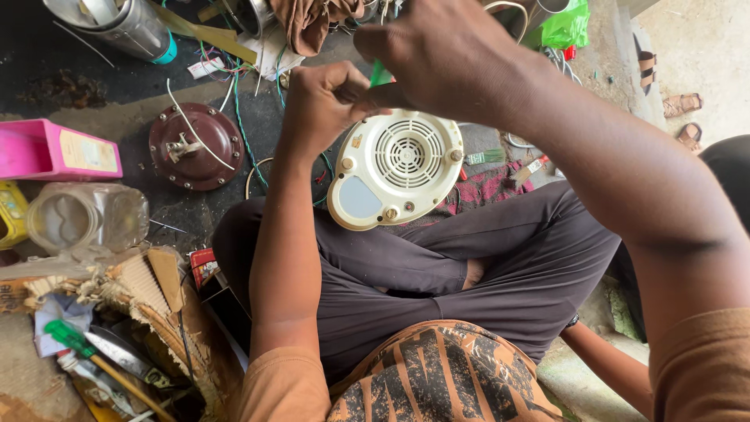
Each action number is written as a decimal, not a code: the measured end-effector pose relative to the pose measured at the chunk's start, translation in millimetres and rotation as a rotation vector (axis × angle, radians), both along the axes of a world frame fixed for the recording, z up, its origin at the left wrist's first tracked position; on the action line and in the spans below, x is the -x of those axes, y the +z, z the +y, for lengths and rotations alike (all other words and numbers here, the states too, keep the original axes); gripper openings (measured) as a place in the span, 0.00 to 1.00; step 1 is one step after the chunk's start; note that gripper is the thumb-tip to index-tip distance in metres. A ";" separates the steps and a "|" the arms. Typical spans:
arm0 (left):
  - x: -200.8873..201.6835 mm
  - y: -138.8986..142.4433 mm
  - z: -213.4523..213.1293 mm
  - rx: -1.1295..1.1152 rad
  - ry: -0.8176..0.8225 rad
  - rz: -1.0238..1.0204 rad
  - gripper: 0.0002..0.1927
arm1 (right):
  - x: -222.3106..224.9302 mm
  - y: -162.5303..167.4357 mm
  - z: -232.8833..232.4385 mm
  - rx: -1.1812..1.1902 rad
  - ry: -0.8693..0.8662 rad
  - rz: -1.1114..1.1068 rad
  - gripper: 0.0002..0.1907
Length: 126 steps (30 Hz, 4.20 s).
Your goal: The person sits on the floor and uses a screwdriver to fasten screws into the base of a small white appliance. They then plug the appliance into a power strip and place a metal container on top of it.
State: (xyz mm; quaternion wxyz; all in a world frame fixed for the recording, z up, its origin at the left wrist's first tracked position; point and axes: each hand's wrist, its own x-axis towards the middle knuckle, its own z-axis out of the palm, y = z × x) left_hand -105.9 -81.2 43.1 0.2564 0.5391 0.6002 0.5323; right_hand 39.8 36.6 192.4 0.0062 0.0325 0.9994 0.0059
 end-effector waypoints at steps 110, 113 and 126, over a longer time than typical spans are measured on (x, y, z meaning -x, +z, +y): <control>-53.2 -45.9 52.7 -0.412 0.126 0.472 0.08 | -185.9 -203.5 107.1 0.714 -0.291 0.244 0.09; -52.7 -43.8 54.7 -0.416 0.120 0.476 0.08 | -186.9 -203.7 109.5 0.686 -0.276 0.229 0.09; -55.2 -47.5 58.5 -0.432 0.099 0.420 0.19 | -189.5 -204.5 112.9 0.715 -0.318 0.220 0.08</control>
